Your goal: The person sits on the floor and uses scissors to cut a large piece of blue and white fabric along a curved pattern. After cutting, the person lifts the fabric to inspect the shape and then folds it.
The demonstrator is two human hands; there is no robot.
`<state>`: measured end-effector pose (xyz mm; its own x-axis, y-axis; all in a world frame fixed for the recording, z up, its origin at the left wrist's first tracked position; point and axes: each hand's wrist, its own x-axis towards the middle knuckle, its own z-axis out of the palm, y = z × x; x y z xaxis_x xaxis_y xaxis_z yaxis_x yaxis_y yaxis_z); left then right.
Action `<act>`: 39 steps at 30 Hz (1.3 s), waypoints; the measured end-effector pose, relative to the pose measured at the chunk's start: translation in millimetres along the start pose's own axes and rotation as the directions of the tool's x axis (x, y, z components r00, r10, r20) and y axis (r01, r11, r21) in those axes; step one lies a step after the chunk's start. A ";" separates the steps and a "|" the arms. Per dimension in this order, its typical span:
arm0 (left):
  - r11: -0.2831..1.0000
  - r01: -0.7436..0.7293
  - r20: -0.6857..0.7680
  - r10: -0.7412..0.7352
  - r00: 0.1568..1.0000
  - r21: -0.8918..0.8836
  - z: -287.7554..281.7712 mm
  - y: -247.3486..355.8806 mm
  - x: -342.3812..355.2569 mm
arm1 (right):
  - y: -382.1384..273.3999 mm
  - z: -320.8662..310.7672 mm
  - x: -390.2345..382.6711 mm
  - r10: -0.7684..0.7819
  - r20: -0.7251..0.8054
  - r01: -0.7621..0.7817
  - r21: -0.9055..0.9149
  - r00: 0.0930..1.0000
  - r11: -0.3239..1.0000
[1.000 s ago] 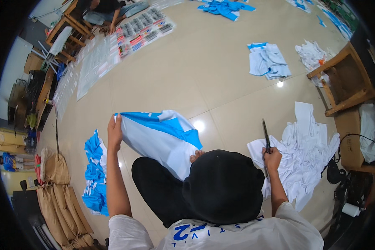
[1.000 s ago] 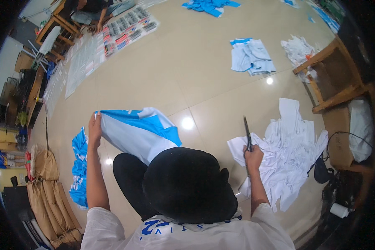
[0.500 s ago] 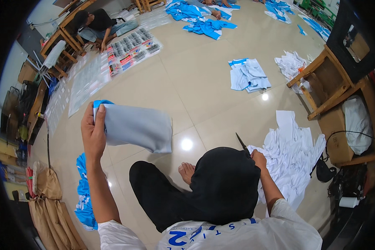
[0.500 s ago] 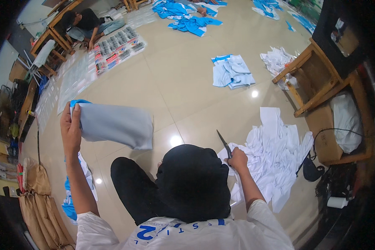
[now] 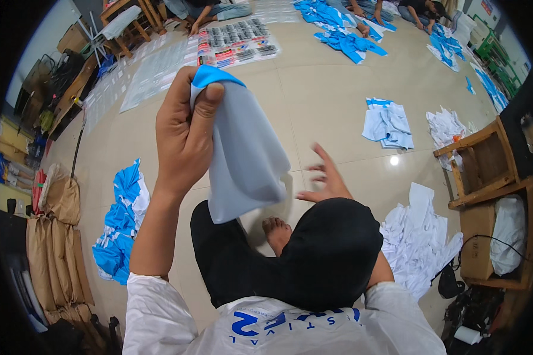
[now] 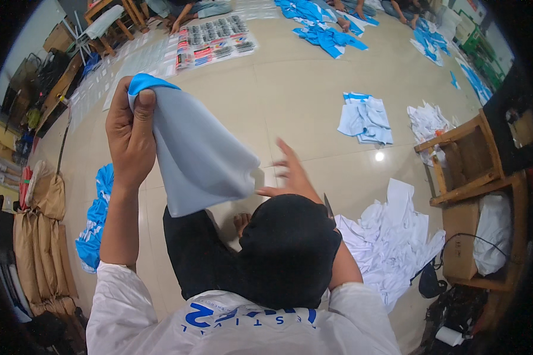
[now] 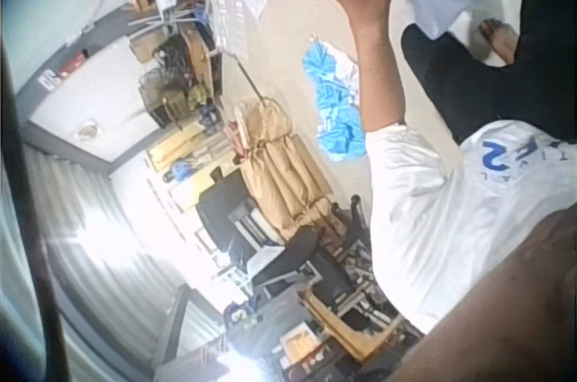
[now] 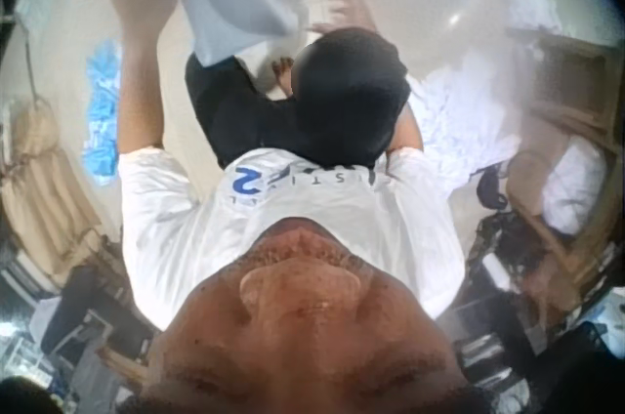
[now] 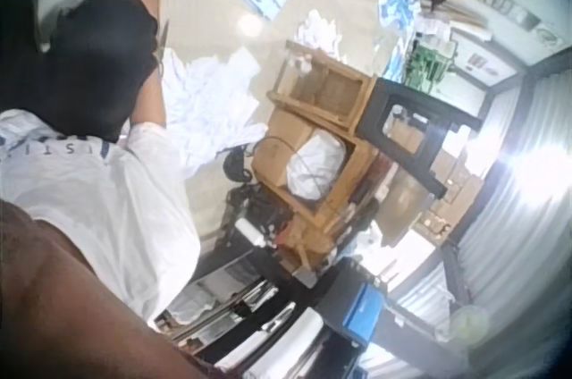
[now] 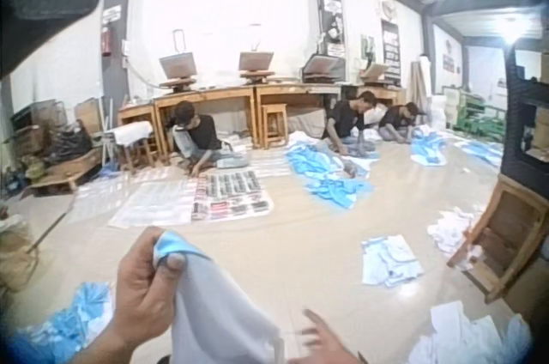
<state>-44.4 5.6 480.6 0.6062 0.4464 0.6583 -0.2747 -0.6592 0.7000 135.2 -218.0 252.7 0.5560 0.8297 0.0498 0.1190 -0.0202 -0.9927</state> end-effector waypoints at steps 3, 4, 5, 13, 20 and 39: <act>1.000 0.000 -0.066 0.000 0.998 -0.002 5.7 -5.3 1.5 | -29.4 32.6 65.8 -0.042 0.455 -0.010 0.110 0.890 0.994; 0.999 0.034 -0.084 -0.037 0.996 -0.034 6.5 -10.3 0.5 | -29.0 33.0 77.4 -0.043 0.585 -0.001 0.074 0.810 0.997; 0.997 0.072 -0.099 -0.076 0.992 -0.042 0.9 -16.1 -0.8 | -37.8 38.2 78.2 0.000 0.643 -0.088 0.105 0.766 0.991; 0.785 0.602 -0.100 -0.594 0.798 0.144 -84.3 -108.1 -97.6 | -66.8 -64.7 78.0 -0.111 0.093 0.093 0.176 0.989 0.980; 0.463 0.871 -0.244 -0.836 0.491 0.165 -184.8 -152.0 -266.5 | -103.0 -266.0 146.6 -0.217 -0.276 0.096 -0.394 0.936 0.914; 0.330 0.943 -0.646 -0.712 0.275 0.038 -217.1 -194.8 -515.4 | 309.7 -230.1 -52.9 0.054 -0.551 -0.435 -0.590 0.833 0.680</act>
<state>-465.4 35.4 65.1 -0.1202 0.9831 -0.1380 0.5095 0.1804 0.8413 331.9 -396.5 -32.1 0.9227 0.3824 0.0484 0.3247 -0.7035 -0.6322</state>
